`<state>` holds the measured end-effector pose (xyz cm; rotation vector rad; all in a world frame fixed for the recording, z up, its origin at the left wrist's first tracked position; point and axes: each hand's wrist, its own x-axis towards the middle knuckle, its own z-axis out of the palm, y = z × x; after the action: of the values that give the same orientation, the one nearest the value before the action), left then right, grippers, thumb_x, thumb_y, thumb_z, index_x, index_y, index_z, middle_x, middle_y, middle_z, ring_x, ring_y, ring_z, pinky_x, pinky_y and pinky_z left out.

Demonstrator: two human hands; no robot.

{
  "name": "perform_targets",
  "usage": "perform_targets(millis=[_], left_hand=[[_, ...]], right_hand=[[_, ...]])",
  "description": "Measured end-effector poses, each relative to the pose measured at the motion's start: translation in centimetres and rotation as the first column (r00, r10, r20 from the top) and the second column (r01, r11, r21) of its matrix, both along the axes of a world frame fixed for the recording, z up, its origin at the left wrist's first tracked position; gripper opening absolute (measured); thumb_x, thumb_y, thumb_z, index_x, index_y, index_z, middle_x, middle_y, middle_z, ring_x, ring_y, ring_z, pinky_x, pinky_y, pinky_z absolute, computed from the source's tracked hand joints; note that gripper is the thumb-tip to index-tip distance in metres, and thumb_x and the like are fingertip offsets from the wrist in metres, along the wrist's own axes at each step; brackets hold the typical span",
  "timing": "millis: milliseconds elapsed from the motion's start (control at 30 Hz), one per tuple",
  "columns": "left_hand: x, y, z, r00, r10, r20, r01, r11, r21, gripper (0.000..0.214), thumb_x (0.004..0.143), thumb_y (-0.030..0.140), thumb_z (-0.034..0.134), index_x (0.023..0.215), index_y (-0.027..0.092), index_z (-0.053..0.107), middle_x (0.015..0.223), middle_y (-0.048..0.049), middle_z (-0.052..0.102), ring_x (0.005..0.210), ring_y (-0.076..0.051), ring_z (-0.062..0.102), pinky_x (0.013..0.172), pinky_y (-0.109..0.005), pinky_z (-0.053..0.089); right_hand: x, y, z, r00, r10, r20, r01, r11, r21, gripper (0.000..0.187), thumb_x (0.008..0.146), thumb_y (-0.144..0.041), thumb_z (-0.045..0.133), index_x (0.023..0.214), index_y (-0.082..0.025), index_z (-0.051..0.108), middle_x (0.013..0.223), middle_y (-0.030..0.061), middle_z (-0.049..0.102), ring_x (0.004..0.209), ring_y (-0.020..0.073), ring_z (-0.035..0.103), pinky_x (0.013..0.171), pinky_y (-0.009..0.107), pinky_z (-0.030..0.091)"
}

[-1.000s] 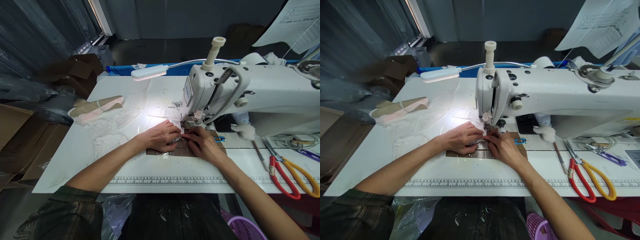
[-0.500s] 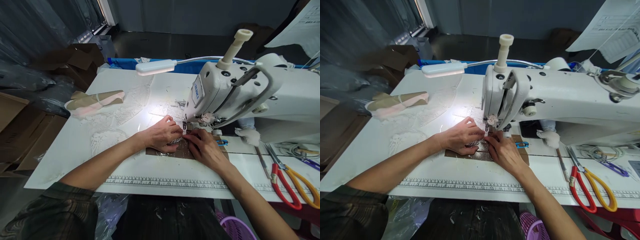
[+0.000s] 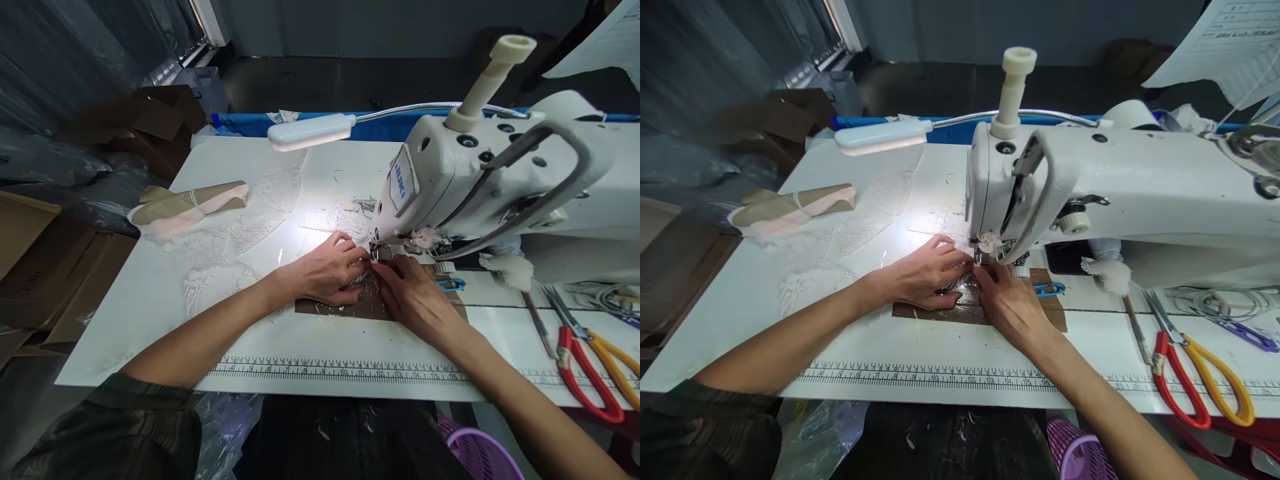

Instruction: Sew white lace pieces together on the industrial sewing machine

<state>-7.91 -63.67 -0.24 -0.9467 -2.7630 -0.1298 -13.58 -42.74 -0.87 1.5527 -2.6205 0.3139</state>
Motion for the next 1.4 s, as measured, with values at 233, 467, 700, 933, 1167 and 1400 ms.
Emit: perform_targets(millis=[233, 467, 700, 933, 1167, 1400], left_hand=[[-0.1, -0.1, 0.0, 1.000, 0.013, -0.023, -0.013, 1.000, 0.017, 0.033, 0.089, 0.042, 0.047, 0.096, 0.016, 0.067, 0.109, -0.0114, 0.062, 0.091, -0.024, 0.057, 0.105, -0.055, 0.029], [-0.2, -0.2, -0.1, 0.999, 0.040, -0.002, -0.040, 0.999, 0.005, 0.036, 0.089, 0.043, 0.046, 0.099, 0.016, 0.066, 0.118, -0.0129, 0.059, 0.094, -0.024, 0.057, 0.104, -0.055, 0.031], [-0.2, -0.1, 0.1, 0.998, 0.060, 0.007, -0.061, 0.998, 0.018, 0.038, 0.088, 0.043, 0.049, 0.110, 0.015, 0.063, 0.118, -0.0124, 0.059, 0.093, -0.024, 0.057, 0.102, -0.053, 0.033], [-0.6, -0.3, -0.2, 0.999, 0.053, 0.007, -0.053, 0.998, 0.042, 0.033, 0.091, 0.038, 0.045, 0.112, 0.018, 0.063, 0.118, -0.0102, 0.062, 0.094, -0.023, 0.058, 0.099, -0.051, 0.036], [-1.0, -0.6, -0.7, 0.998, 0.055, -0.017, -0.053, 0.994, 0.092, 0.026, 0.093, 0.026, 0.045, 0.110, 0.022, 0.064, 0.115, -0.0059, 0.066, 0.092, -0.020, 0.061, 0.100, -0.048, 0.037], [-1.3, -0.8, -0.9, 0.999, 0.038, -0.037, -0.033, 0.991, 0.130, 0.025, 0.094, 0.024, 0.045, 0.110, 0.022, 0.064, 0.114, -0.0060, 0.067, 0.094, -0.019, 0.061, 0.099, -0.047, 0.037]], right_hand=[[-0.3, -0.4, -0.1, 0.998, -0.018, -0.052, 0.021, 0.998, 0.064, 0.033, 0.087, -0.016, 0.044, 0.115, -0.014, 0.060, 0.101, 0.0191, 0.059, 0.088, 0.0317, 0.056, 0.071, 0.043, 0.047], [0.0, -0.4, 0.3, 0.992, -0.075, -0.096, 0.087, 0.989, 0.122, 0.036, 0.083, -0.016, 0.051, 0.118, -0.017, 0.061, 0.099, 0.0193, 0.061, 0.077, 0.0295, 0.059, 0.059, 0.039, 0.046], [-3.4, 2.2, 0.4, 0.962, -0.009, 0.274, 0.055, 0.985, -0.161, 0.028, 0.090, -0.026, 0.041, 0.106, -0.018, 0.062, 0.098, 0.0115, 0.065, 0.082, 0.0233, 0.062, 0.066, 0.034, 0.049], [-3.6, 2.5, -0.9, 0.899, -0.221, 0.378, 0.353, 0.876, -0.329, 0.014, 0.081, -0.029, 0.051, 0.070, -0.022, 0.049, 0.066, 0.0016, 0.057, 0.056, 0.0163, 0.053, 0.052, 0.028, 0.041], [-3.3, 2.3, -0.7, 0.899, -0.214, 0.382, 0.359, 0.859, -0.364, 0.007, 0.080, -0.028, 0.051, 0.075, -0.022, 0.052, 0.068, 0.0026, 0.060, 0.057, 0.0177, 0.054, 0.054, 0.029, 0.043], [-3.2, 2.3, -0.8, 0.907, -0.196, 0.373, 0.346, 0.850, -0.397, 0.006, 0.080, -0.025, 0.051, 0.078, -0.021, 0.055, 0.070, 0.0040, 0.062, 0.059, 0.0185, 0.057, 0.055, 0.030, 0.044]])
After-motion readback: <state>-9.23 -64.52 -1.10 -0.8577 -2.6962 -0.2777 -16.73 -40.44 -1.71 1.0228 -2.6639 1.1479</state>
